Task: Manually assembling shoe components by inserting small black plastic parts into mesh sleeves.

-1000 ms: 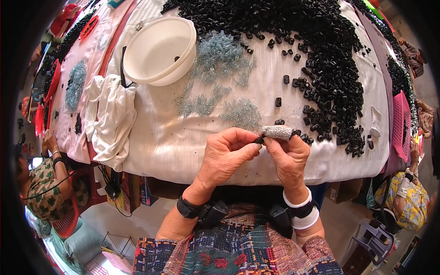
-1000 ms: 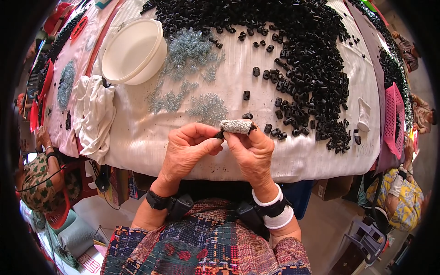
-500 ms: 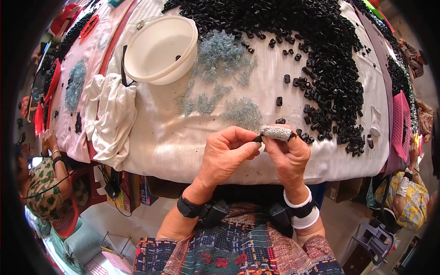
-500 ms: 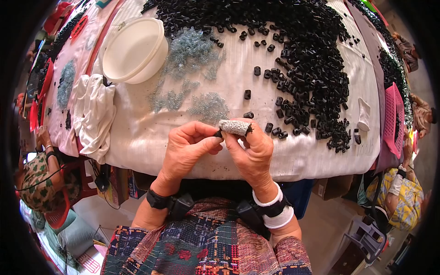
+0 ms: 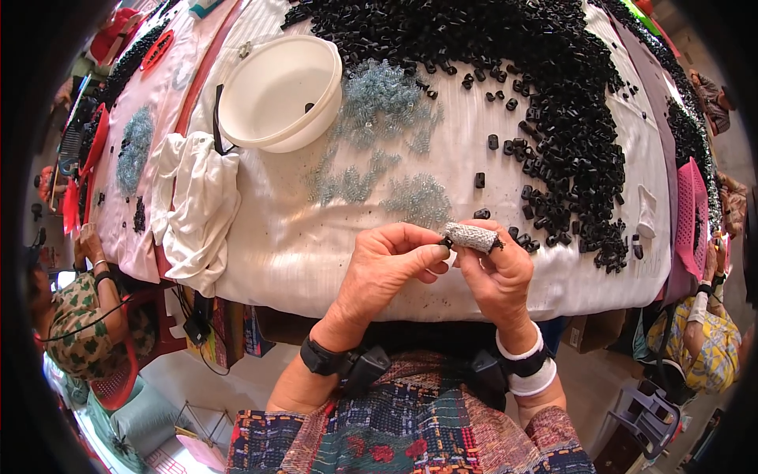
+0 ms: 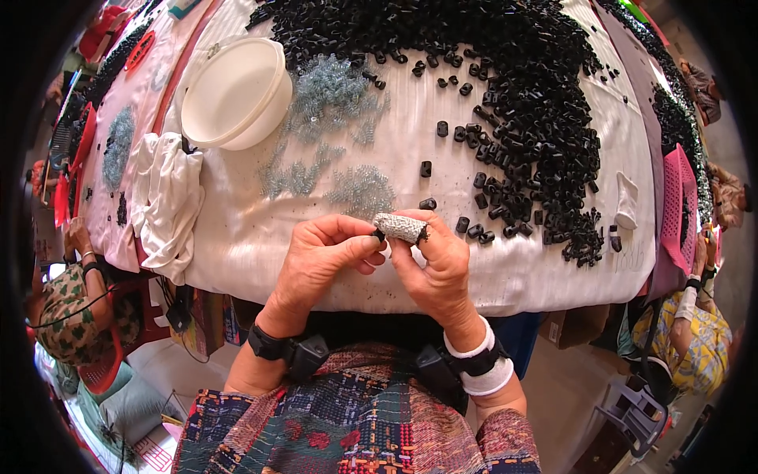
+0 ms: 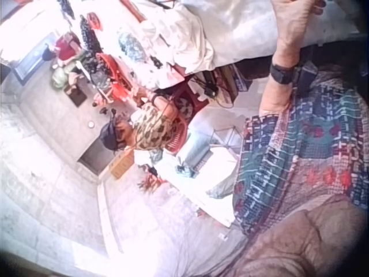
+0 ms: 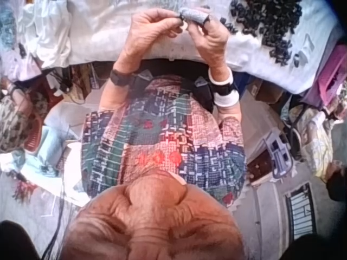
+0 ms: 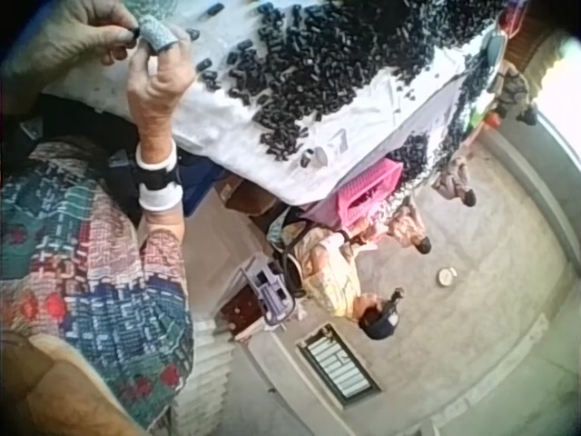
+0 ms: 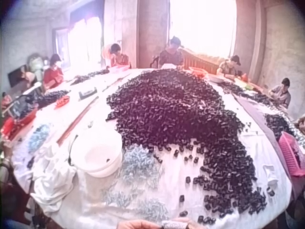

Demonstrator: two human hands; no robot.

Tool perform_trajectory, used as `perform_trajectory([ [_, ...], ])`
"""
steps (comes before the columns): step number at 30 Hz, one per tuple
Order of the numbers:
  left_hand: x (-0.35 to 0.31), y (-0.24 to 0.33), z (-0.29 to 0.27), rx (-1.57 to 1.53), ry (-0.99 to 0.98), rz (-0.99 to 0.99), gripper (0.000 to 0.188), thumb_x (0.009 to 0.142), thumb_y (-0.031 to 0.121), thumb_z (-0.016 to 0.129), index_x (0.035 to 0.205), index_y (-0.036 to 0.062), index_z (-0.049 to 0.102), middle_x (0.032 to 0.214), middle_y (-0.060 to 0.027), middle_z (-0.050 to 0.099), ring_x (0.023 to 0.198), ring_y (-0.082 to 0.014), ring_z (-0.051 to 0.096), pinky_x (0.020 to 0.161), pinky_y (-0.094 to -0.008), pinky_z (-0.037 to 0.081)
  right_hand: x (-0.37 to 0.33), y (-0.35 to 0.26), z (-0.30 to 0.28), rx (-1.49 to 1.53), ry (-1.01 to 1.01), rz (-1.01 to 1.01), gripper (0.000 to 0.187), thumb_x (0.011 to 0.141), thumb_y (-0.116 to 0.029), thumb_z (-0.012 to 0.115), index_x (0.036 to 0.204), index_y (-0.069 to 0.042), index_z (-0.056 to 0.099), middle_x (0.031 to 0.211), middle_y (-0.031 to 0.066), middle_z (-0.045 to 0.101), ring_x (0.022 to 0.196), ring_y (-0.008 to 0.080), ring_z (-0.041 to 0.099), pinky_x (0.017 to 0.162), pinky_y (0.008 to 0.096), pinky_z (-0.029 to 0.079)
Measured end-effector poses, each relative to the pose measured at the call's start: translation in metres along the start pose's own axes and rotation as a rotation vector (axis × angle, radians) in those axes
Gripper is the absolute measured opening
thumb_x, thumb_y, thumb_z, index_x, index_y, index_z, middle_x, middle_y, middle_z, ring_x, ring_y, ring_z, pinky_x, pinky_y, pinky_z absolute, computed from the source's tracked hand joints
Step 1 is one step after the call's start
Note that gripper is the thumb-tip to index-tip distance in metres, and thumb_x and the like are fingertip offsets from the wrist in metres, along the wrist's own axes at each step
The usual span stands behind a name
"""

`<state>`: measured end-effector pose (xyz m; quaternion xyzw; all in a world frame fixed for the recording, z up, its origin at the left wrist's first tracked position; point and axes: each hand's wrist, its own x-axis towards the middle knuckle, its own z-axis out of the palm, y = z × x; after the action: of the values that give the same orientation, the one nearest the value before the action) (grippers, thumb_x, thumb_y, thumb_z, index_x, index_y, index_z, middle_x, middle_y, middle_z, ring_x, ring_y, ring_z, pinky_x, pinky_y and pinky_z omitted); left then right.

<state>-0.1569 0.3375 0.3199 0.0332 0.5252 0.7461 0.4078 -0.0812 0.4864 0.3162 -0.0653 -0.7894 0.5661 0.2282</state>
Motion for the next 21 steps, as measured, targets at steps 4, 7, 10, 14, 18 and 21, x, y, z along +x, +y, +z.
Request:
perform_trajectory([
  [4,-0.0001,0.0044,0.0041,0.021,0.029,-0.063,0.018,0.084,0.008,0.066,0.097,-0.0027,0.063,0.086,-0.0106,0.067,0.076,-0.0153,0.066,0.062,-0.0234,0.054,0.0007,-0.0029,0.0009,-0.046,-0.006,-0.064,0.023,0.074,0.011,0.061,0.094,0.001,0.064,0.09,0.0109,0.064,0.073,0.0177,0.064,0.064,0.0263,0.051],
  [7,0.0021,0.0043,0.007,-0.006,0.065,-0.094,0.017,0.083,0.009,0.066,0.096,-0.0024,0.063,0.084,-0.0096,0.067,0.073,-0.0141,0.065,0.061,-0.0224,0.053,0.0002,-0.0034,0.0015,-0.105,0.003,-0.09,0.023,0.074,0.012,0.06,0.094,0.001,0.064,0.09,0.0108,0.063,0.073,0.0179,0.064,0.064,0.0266,0.051],
  [10,0.0039,0.0059,0.0085,-0.028,0.079,-0.113,0.016,0.082,0.009,0.065,0.093,-0.0015,0.063,0.081,-0.0083,0.066,0.07,-0.0126,0.064,0.059,-0.0217,0.052,0.0003,-0.0047,0.0017,-0.103,0.005,-0.069,0.023,0.074,0.012,0.06,0.094,0.001,0.064,0.089,0.011,0.063,0.073,0.0178,0.064,0.064,0.0266,0.051],
  [14,0.0053,0.0083,0.0096,-0.036,0.097,-0.133,0.015,0.08,0.009,0.064,0.092,-0.0007,0.063,0.079,-0.0074,0.065,0.067,-0.0115,0.063,0.058,-0.0216,0.052,-0.0008,-0.0038,-0.0001,-0.12,-0.037,-0.073,0.027,0.071,0.008,0.064,0.098,0.001,0.062,0.094,0.0116,0.062,0.075,0.0184,0.062,0.064,0.0269,0.05],
  [18,0.0078,0.0057,0.0081,-0.083,0.103,-0.138,0.012,0.081,0.007,0.062,0.092,0.0002,0.063,0.078,-0.0081,0.065,0.068,-0.0125,0.063,0.059,-0.0226,0.052,0.0027,-0.0025,0.0016,-0.261,-0.027,-0.232,0.041,0.065,-0.001,0.073,0.104,0.003,0.06,0.097,0.0132,0.059,0.081,0.0242,0.059,0.067,0.0311,0.049],
  [21,0.0088,0.0027,0.0081,-0.103,0.086,-0.104,0.01,0.082,0.006,0.061,0.091,0.0007,0.062,0.079,-0.0088,0.065,0.068,-0.0136,0.064,0.059,-0.0232,0.053,0.0054,0.0028,0.0064,-0.366,-0.07,-0.337,0.049,0.062,-0.007,0.077,0.105,0.004,0.059,0.093,0.014,0.057,0.082,0.0278,0.056,0.068,0.0342,0.049],
])
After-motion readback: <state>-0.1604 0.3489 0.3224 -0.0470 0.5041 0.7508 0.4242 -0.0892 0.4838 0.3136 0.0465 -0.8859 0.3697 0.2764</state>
